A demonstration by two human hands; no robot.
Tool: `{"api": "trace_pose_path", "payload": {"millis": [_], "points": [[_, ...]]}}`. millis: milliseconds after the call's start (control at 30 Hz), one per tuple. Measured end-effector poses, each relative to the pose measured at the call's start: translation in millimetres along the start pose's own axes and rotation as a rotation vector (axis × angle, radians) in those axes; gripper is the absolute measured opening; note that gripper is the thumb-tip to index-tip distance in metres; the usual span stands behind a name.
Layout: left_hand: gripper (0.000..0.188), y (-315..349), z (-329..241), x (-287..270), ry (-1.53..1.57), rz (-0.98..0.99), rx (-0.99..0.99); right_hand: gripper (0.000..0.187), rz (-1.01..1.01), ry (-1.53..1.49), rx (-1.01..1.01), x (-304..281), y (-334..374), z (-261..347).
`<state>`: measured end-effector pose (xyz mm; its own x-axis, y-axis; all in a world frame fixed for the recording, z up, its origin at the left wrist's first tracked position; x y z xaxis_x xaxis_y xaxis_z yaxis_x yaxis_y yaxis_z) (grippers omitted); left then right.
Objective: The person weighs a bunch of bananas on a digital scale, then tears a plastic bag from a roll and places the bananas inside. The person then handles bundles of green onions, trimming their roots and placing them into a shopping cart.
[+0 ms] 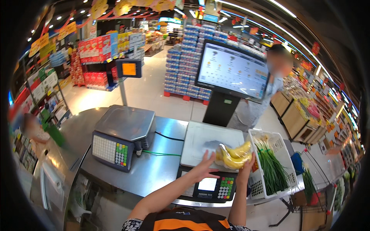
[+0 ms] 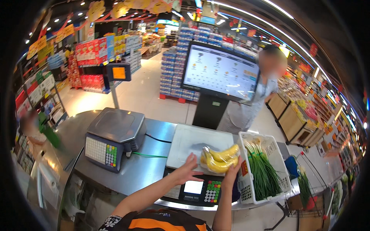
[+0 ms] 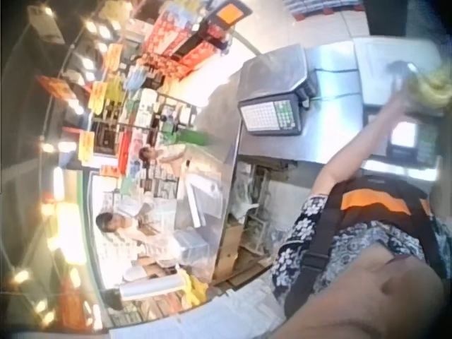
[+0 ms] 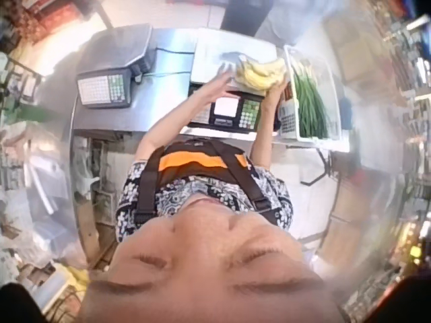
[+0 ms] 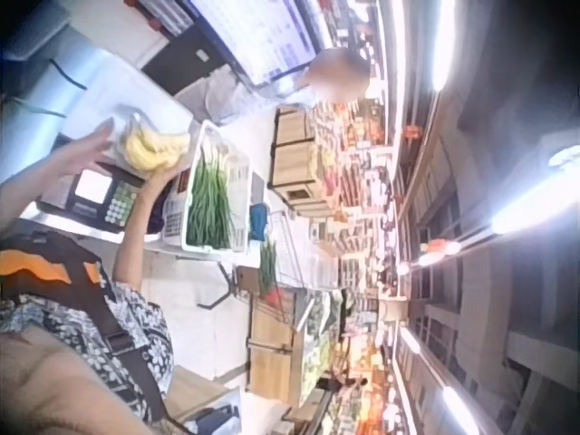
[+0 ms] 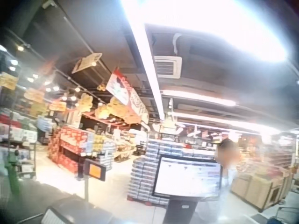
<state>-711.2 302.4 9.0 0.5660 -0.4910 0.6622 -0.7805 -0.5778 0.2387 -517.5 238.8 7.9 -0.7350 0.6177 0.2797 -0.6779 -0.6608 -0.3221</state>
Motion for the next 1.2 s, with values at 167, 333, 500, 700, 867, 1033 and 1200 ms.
{"api": "trace_pose_path", "payload": {"millis": [167, 333, 500, 700, 867, 1033, 1200], "points": [[0.091, -35.7, 7.3, -0.9, 0.071, 0.187, 0.080, 0.061, 0.077, -0.100, -0.034, 18.5, 24.4, 18.1], [0.078, 16.4, -27.6, -1.4, -0.013, 0.086, 0.415, 0.059, 0.085, -0.063, -0.152, 52.4, 60.0, 14.9], [0.063, 76.6, -116.3, -84.6, -0.206, -0.112, 0.702, 0.066, 0.381, 0.126, -0.337, 161.0, 71.7, -8.6], [0.063, 166.0, -236.9, -240.5, -0.555, -0.337, 0.924, 0.052, 0.595, -0.014, -0.232, 371.6, 94.5, -59.6], [0.067, 197.9, -312.5, -375.8, -0.742, -0.387, 0.870, 0.033, 0.619, -0.119, 0.090, 499.7, 116.2, -143.9], [0.076, 217.3, -330.5, -444.8, -0.716, -0.263, 0.624, 0.030, 0.606, 0.409, -0.245, 540.7, 151.1, -114.5], [0.077, 265.1, -333.9, -473.3, -0.896, -0.525, 0.553, 0.024, 0.378, 0.356, -0.083, 466.6, 188.7, -116.8]]}}
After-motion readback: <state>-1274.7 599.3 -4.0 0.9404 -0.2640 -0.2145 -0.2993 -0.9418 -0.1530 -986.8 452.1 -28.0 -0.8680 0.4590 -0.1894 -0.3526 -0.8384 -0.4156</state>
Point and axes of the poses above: each hand's wrist, its own y-axis away from the middle knuckle, its own x-axis out of the palm, z = x × y, the point moved 5 cm from there along -y, towards the middle knuckle, and after that the axes turned 3 degrees about x, right-handed, at the moved point
